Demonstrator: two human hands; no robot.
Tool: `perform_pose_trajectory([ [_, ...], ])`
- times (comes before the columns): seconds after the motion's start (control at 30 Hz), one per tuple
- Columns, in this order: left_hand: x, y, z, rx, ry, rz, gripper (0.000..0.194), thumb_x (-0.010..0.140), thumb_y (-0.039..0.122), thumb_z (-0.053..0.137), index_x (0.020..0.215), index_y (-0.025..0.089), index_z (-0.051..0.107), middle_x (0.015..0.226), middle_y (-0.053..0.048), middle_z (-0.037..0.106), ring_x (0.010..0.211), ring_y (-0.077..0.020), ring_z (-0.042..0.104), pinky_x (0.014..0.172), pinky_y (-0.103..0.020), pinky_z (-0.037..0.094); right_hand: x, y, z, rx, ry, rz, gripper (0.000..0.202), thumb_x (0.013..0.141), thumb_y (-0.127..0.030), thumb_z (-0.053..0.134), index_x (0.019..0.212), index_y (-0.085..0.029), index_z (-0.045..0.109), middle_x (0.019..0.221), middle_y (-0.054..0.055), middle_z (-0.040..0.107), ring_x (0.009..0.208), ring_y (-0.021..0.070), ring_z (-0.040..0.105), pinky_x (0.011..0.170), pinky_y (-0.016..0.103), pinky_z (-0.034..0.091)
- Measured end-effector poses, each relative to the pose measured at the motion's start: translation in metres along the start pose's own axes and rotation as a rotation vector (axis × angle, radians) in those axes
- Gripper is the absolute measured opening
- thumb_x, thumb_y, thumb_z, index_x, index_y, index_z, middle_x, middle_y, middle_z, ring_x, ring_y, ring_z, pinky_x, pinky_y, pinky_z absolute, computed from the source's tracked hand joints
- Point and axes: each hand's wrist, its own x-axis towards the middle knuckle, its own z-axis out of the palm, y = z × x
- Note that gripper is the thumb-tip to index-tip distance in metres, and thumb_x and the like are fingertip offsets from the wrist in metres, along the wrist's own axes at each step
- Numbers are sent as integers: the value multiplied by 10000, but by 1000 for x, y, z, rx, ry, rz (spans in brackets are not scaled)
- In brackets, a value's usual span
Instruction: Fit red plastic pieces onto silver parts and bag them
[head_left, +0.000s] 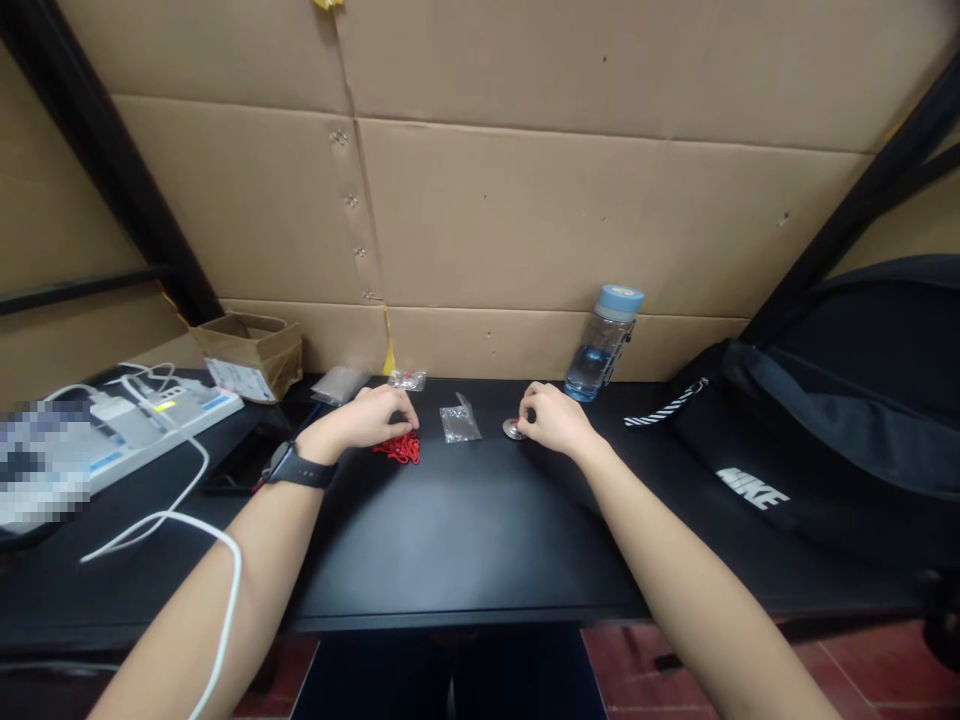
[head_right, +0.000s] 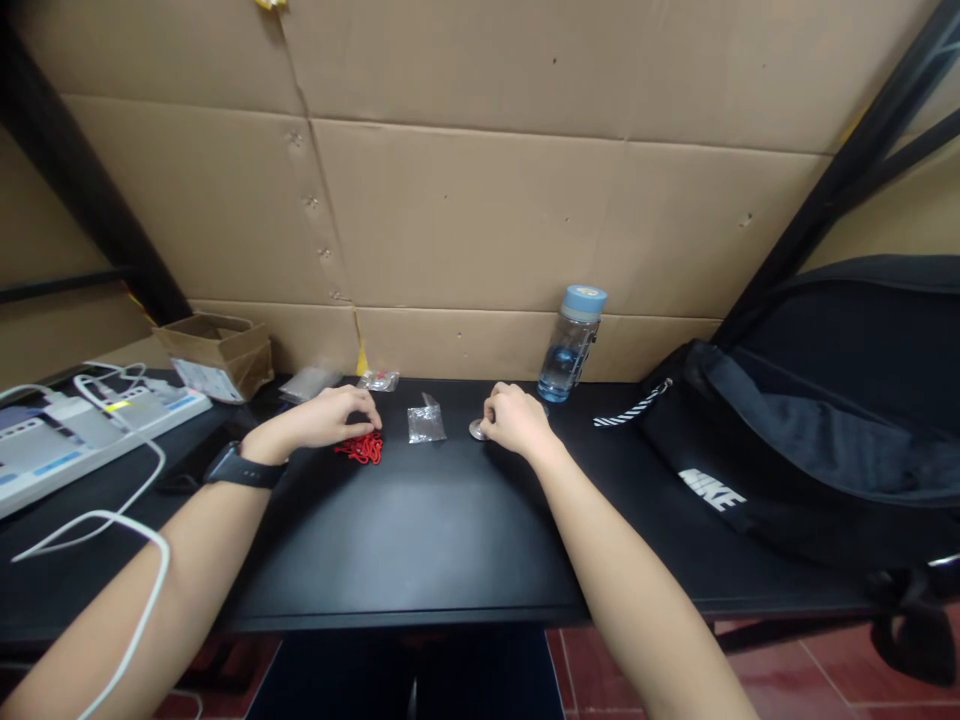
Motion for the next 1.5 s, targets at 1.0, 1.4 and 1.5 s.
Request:
perform_pose_trajectory([
  [1.0, 7, 24, 17, -20, -127, 65, 178, 642, 190, 755, 743, 332, 792, 968, 2, 680, 1045, -246, 539, 926, -356, 332, -2, 95, -11, 69, -232, 197, 360, 738, -171, 744, 1095, -212, 735, 1091, 78, 749, 993, 238, 702, 884, 287, 509],
  [1.4, 12, 34, 26, -51, -58, 168, 116, 670, 216, 807, 727, 317, 797, 916, -5, 663, 1016, -230, 539, 900, -338, 337, -2, 87, -19, 65, -163, 207, 435, 696, -138, 792, 1121, -213, 739, 1077, 80, 758, 984, 243, 709, 907, 294, 506],
  [1.5, 12, 44, 25, -74, -60, 203, 95, 706, 235, 806, 748, 320, 802, 944, -9, 650, 1015, -225, 532, 895, -334, 343, -1, 78, -22, 97, -126, 147, 446, 706, -136, 788, 1141, -211, 728, 1071, 69, 761, 975, 235, 709, 908, 299, 510],
])
